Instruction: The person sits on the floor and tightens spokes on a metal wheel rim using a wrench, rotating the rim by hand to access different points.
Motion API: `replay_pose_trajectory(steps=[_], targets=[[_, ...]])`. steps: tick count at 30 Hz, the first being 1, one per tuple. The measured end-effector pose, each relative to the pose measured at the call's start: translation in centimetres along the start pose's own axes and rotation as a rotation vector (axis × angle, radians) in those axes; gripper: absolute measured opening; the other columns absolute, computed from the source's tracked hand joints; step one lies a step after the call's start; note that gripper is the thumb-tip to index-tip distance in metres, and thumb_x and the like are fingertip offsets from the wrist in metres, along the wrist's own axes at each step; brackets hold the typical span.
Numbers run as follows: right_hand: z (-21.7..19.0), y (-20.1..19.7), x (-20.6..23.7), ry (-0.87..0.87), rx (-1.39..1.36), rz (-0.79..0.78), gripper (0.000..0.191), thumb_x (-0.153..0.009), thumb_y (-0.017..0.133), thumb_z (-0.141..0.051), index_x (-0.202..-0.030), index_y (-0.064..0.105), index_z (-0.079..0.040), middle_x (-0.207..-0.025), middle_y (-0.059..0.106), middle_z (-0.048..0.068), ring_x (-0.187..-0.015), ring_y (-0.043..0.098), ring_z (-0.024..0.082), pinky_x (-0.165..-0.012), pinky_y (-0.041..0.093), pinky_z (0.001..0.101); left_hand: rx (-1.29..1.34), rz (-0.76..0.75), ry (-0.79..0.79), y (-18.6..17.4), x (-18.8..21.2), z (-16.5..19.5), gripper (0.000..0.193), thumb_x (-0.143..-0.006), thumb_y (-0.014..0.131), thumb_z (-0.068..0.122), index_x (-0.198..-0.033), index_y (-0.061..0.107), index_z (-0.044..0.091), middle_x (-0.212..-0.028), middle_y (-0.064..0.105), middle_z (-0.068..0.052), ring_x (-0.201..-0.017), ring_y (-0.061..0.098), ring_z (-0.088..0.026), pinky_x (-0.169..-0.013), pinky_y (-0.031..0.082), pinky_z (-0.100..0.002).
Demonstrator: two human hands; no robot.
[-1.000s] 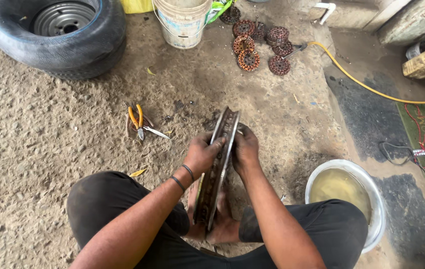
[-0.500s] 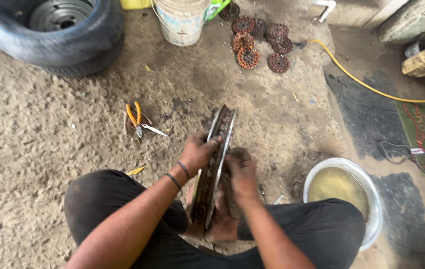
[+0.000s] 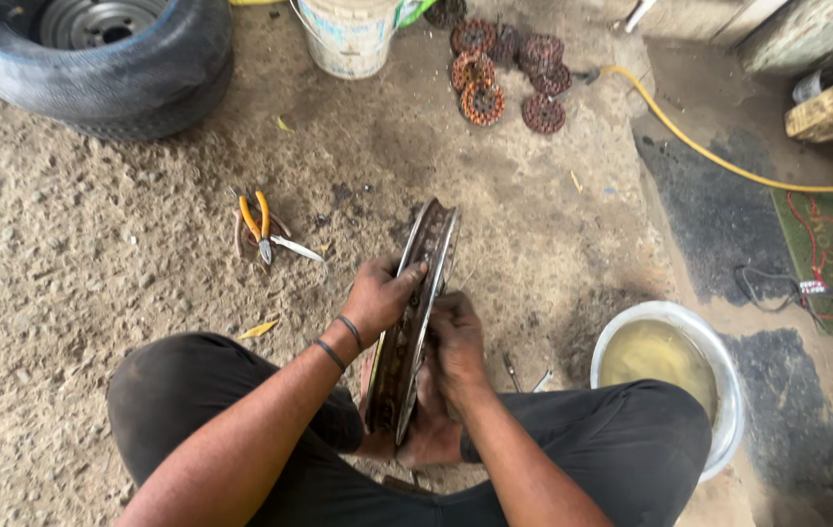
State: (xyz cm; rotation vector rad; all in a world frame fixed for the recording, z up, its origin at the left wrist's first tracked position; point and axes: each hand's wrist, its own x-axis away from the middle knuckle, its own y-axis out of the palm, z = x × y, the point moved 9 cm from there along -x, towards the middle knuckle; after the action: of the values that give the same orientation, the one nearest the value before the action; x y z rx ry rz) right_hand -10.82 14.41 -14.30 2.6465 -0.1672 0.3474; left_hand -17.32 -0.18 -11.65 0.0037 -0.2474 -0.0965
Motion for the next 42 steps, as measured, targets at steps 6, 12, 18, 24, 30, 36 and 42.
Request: replay_pose_trajectory(steps=[6,12,18,24,30,36,42], targets=[[-1.7,-1.3,-1.8,0.078,-0.044,0.146,0.007,-0.103,0.064,-0.009,-0.109,0.063,-0.010,-0.081,0.061,0.006,-0.063,0.053,0.016,-0.054,0.043,0.0295,0.003,-0.017,-0.013,1.1,0.1,0.1,0.027,-0.095,0.071,0.024,-0.105,0.073,-0.002,-0.080,0.070,-0.002,-0.067,0.059,-0.009,-0.059,0.052,-0.029],[-4.0,0.5,-7.5,0.086,-0.081,0.012,0.008,-0.096,0.060,-0.002,-0.103,0.063,-0.002,-0.091,0.069,0.009,-0.082,0.066,0.018,-0.077,0.057,0.0302,0.087,-0.014,-0.034,1.1,0.5,0.8,0.025,-0.095,0.070,0.022,-0.107,0.068,0.000,-0.082,0.070,-0.003,-0.069,0.061,-0.010,-0.061,0.053,-0.030],[0.2,-1.6,-2.2,0.120,-0.205,0.022,0.015,-0.101,0.066,-0.005,-0.091,0.058,-0.010,-0.081,0.064,0.005,-0.070,0.059,0.016,-0.063,0.052,0.0282,0.073,-0.041,-0.029,0.4,0.7,0.9,0.024,-0.098,0.067,0.021,-0.106,0.072,-0.001,-0.081,0.071,-0.003,-0.070,0.061,-0.010,-0.063,0.053,-0.028],[-0.2,-0.6,-2.1,0.078,-0.209,-0.058,0.010,-0.097,0.065,0.000,-0.093,0.062,-0.008,-0.080,0.065,0.006,-0.069,0.060,0.016,-0.061,0.053,0.0257,0.079,-0.023,-0.016,0.5,0.1,0.8,0.024,-0.097,0.069,0.019,-0.111,0.073,0.000,-0.086,0.074,-0.003,-0.072,0.063,-0.010,-0.065,0.054,-0.029],[-5.1,0.4,-7.8,0.019,0.018,0.003,0.013,-0.097,0.059,-0.004,-0.108,0.065,0.000,-0.089,0.068,0.009,-0.069,0.064,0.014,-0.064,0.055,0.0274,0.046,-0.008,0.071,1.2,0.9,2.1,0.026,-0.096,0.069,0.019,-0.113,0.070,-0.001,-0.085,0.072,-0.003,-0.072,0.063,-0.009,-0.064,0.054,-0.030],[-1.8,-0.8,-2.1,0.135,0.096,0.050,0.012,-0.103,0.065,-0.014,-0.108,0.058,-0.005,-0.084,0.064,0.009,-0.064,0.058,0.015,-0.056,0.047,0.0297,0.020,0.011,-0.062,-0.2,0.8,0.6,0.027,-0.096,0.070,0.025,-0.103,0.073,-0.001,-0.075,0.070,-0.003,-0.063,0.061,-0.010,-0.057,0.051,-0.031],[-1.7,0.4,0.3,-0.087,0.083,-0.074,0.006,-0.103,0.065,-0.003,-0.108,0.060,-0.003,-0.090,0.064,0.004,-0.080,0.059,0.012,-0.071,0.052,0.0279,0.048,-0.003,-0.017,0.3,0.0,-0.5,0.026,-0.096,0.072,0.022,-0.104,0.074,-0.003,-0.077,0.069,-0.002,-0.064,0.056,-0.009,-0.055,0.049,-0.032]])
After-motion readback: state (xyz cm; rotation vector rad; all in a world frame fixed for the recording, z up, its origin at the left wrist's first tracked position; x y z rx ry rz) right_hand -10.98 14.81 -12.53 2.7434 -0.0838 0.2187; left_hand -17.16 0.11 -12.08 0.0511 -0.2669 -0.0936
